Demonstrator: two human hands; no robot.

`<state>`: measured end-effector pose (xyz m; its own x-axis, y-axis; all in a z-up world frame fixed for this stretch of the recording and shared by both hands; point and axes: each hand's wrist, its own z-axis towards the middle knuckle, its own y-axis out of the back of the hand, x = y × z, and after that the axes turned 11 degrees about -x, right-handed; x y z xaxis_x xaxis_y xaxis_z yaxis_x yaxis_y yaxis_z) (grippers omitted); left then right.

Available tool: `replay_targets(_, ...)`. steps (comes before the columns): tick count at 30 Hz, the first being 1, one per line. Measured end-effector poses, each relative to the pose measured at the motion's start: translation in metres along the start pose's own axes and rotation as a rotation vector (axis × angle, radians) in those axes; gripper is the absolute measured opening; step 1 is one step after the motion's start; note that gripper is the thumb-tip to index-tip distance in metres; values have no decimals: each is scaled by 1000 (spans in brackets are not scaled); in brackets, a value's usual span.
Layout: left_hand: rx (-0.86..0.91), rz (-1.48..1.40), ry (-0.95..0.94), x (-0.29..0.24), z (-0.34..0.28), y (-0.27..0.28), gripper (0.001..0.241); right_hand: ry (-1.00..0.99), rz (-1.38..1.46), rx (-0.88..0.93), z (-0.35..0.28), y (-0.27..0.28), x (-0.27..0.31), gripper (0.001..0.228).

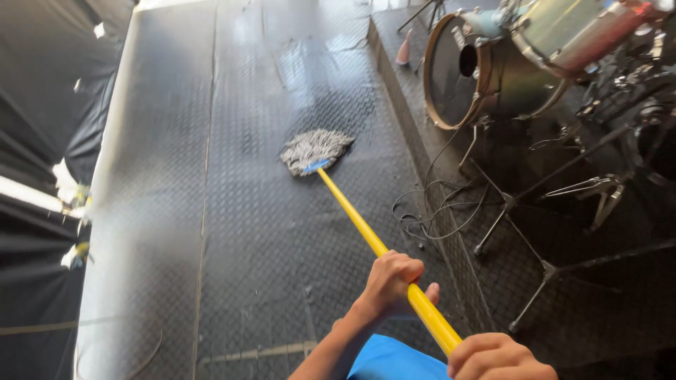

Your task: Mopping a metal diamond-plate floor in a stage area.

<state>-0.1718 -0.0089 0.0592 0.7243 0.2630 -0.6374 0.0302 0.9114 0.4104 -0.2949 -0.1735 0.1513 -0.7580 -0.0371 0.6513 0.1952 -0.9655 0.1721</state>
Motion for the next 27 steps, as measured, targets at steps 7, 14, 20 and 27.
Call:
replay_targets(7, 46, -33, -64, -6, 1, -58, 39, 122, 142, -34, -38, 42, -9, 29)
replay_targets(14, -1, -5, -152, 28, -5, -90, 38, 132, 78, -538, -41, 11, -30, 32)
replay_targets(20, 19, 77, -117, 79, 0, -92, 38, 65, 114, -492, -13, 4, -60, 29)
replay_targets(27, -50, 53, -72, 158, 50, -64, 39, 89, 135, -386, 45, -5, -147, 23)
